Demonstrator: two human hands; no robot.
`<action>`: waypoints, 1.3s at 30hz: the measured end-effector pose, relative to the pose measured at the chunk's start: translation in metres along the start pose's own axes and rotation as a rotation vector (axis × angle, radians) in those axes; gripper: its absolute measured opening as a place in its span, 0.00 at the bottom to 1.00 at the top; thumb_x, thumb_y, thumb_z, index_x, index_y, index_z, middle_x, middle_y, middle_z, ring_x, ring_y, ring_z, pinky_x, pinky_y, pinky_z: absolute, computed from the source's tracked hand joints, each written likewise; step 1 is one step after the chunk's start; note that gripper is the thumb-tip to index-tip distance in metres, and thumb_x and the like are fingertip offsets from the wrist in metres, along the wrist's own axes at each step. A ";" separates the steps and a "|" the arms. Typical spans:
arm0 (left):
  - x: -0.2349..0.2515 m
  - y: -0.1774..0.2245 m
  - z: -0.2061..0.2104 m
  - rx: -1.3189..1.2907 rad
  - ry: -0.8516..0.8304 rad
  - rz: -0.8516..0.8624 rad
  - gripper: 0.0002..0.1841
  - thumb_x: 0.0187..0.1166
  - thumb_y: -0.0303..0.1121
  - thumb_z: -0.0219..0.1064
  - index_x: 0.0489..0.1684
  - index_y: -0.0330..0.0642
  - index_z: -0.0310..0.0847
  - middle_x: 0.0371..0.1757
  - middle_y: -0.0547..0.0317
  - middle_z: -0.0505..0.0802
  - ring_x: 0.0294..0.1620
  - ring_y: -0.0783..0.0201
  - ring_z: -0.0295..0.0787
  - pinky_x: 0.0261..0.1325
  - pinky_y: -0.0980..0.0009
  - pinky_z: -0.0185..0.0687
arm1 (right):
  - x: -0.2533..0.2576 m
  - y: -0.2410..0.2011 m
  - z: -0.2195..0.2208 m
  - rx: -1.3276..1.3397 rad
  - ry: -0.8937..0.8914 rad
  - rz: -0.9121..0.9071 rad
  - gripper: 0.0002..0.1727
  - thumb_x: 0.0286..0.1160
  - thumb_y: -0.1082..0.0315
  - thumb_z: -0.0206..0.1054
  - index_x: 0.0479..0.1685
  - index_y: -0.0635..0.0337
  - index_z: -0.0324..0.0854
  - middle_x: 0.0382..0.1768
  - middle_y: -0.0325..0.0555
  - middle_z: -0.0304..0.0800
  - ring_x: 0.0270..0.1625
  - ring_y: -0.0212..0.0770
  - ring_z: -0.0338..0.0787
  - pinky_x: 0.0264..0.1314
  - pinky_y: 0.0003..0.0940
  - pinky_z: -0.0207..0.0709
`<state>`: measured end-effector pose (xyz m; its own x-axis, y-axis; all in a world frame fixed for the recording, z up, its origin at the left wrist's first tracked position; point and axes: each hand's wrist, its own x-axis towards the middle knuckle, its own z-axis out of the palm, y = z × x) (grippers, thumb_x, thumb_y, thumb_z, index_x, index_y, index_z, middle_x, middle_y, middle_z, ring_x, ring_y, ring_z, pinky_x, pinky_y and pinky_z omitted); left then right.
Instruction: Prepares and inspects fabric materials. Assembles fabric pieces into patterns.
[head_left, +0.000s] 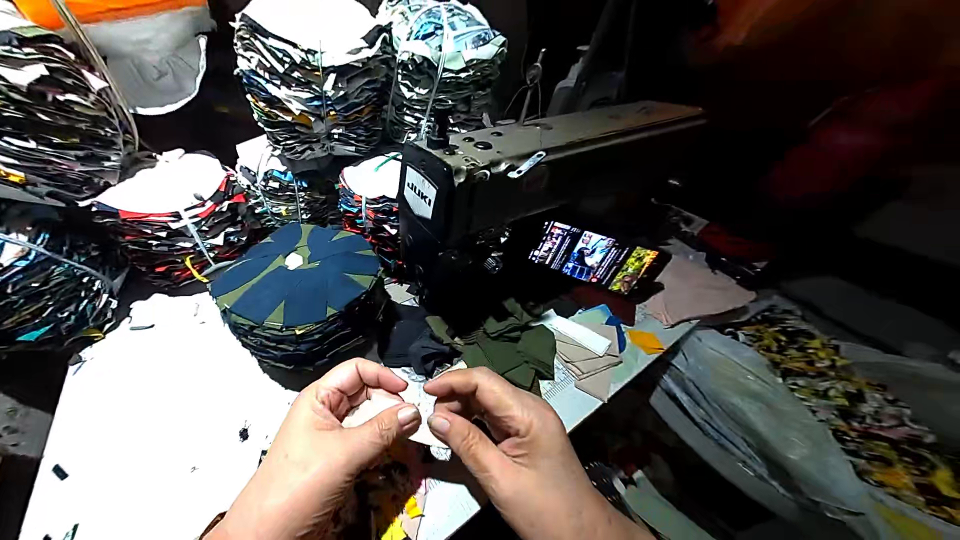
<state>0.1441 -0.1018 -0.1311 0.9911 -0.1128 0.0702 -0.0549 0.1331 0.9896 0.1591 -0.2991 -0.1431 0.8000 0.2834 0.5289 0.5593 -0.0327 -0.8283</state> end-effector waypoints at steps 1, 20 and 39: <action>0.000 -0.001 -0.001 0.025 0.003 0.030 0.10 0.69 0.33 0.80 0.45 0.47 0.89 0.32 0.58 0.92 0.28 0.73 0.84 0.30 0.82 0.78 | -0.001 0.000 0.001 0.028 -0.013 0.021 0.10 0.82 0.72 0.65 0.54 0.67 0.86 0.40 0.41 0.92 0.41 0.27 0.90 0.46 0.21 0.87; 0.001 0.018 -0.024 0.223 -0.264 -0.086 0.04 0.77 0.29 0.73 0.34 0.38 0.87 0.24 0.58 0.87 0.21 0.74 0.77 0.22 0.82 0.69 | -0.006 -0.003 0.005 0.095 -0.181 0.164 0.04 0.86 0.64 0.61 0.46 0.50 0.80 0.40 0.37 0.88 0.38 0.31 0.89 0.38 0.22 0.86; 0.011 0.025 -0.036 0.036 -0.423 -0.233 0.03 0.79 0.21 0.68 0.44 0.36 0.84 0.32 0.60 0.90 0.31 0.76 0.84 0.35 0.82 0.80 | -0.005 -0.009 0.009 0.023 -0.013 0.153 0.10 0.81 0.66 0.65 0.56 0.48 0.84 0.40 0.34 0.91 0.27 0.28 0.88 0.26 0.20 0.85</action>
<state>0.1577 -0.0637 -0.1099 0.8416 -0.5273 -0.1167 0.1515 0.0232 0.9882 0.1483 -0.2916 -0.1404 0.8727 0.2888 0.3937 0.4256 -0.0547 -0.9032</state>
